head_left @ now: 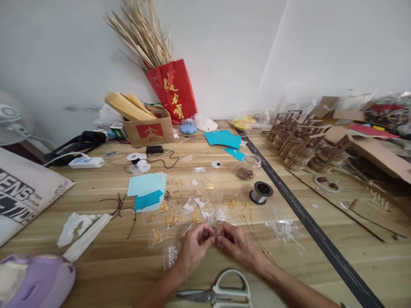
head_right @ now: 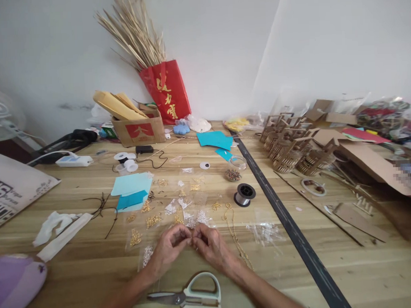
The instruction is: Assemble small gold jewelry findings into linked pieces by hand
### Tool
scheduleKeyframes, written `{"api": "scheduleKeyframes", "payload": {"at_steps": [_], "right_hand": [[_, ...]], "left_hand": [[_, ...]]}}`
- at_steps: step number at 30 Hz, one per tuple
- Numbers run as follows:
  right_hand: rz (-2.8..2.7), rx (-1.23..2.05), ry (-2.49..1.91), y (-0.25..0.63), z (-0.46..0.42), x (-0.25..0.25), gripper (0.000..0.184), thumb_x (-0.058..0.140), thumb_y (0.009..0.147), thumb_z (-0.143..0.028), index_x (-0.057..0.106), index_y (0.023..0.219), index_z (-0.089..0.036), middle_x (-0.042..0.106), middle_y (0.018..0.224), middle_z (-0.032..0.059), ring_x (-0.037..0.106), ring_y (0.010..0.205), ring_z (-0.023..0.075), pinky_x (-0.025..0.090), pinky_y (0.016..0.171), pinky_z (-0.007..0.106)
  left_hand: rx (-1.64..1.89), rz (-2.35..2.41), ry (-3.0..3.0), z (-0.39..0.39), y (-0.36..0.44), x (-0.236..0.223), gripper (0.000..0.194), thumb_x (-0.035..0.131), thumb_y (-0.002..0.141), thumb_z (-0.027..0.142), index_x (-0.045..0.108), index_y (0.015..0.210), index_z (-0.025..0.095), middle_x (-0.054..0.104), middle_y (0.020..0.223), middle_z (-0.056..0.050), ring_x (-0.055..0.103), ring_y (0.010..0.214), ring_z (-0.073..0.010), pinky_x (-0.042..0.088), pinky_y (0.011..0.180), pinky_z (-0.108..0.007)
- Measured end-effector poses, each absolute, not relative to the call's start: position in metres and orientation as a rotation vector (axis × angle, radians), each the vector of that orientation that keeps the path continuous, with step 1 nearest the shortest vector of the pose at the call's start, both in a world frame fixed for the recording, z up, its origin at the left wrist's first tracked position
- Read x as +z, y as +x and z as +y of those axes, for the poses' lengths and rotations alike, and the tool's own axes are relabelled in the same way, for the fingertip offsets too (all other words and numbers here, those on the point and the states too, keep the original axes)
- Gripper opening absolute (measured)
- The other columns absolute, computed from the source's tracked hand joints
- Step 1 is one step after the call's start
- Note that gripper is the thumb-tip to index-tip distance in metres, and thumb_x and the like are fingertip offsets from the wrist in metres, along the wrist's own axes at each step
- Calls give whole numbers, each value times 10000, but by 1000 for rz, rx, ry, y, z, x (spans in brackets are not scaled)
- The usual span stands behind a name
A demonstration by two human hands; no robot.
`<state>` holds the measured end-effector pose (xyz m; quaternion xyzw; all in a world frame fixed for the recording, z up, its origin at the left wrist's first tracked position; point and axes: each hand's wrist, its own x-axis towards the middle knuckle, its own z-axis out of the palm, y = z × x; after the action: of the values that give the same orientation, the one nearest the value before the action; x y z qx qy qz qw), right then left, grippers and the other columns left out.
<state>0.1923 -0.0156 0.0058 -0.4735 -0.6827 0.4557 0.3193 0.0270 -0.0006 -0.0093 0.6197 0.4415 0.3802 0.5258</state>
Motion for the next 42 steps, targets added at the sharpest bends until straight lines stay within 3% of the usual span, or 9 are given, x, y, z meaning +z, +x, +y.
{"api": "scheduleKeyframes", "payload": {"at_steps": [11, 17, 21, 30, 42], "right_hand": [[-1950, 1042, -1221, 197, -16, 7, 100, 466, 878, -184, 517, 794, -166, 487, 627, -40, 430, 566, 99, 319, 529, 198], [-1820, 1199, -1181, 199, -14, 8, 49, 512, 858, -173, 552, 834, -158, 507, 633, -39, 443, 575, 93, 326, 526, 193], [-1701, 1323, -1084, 198, -13, 1, 77, 572, 841, -201, 539, 898, -162, 527, 622, -48, 440, 530, 81, 323, 490, 184], [-1342, 1621, -934, 196, -9, 2, 253, 688, 767, -311, 496, 850, -169, 618, 606, -29, 476, 405, 60, 385, 394, 162], [-1280, 1732, -891, 196, -9, 1, 256, 724, 729, -313, 572, 823, -130, 666, 628, 4, 554, 407, 70, 452, 395, 166]], "left_hand": [[830, 1107, 1500, 1, 25, -7, 84, 617, 714, 190, 656, 662, 137, 616, 638, -29, 532, 615, -152, 400, 585, -239], [823, 986, 1294, 6, 23, -7, 166, 645, 704, 281, 611, 636, 133, 528, 560, 16, 466, 546, -118, 355, 530, -222], [843, 939, 1143, 8, 21, -5, 206, 679, 695, 322, 612, 644, 135, 551, 557, 18, 484, 549, -116, 374, 562, -227], [799, 753, 899, 7, 19, -8, 206, 737, 663, 309, 643, 661, 126, 590, 572, -3, 497, 562, -116, 371, 571, -234], [751, 696, 939, 8, 18, -12, 213, 723, 688, 319, 653, 660, 120, 619, 601, -24, 507, 580, -125, 367, 602, -250]]}}
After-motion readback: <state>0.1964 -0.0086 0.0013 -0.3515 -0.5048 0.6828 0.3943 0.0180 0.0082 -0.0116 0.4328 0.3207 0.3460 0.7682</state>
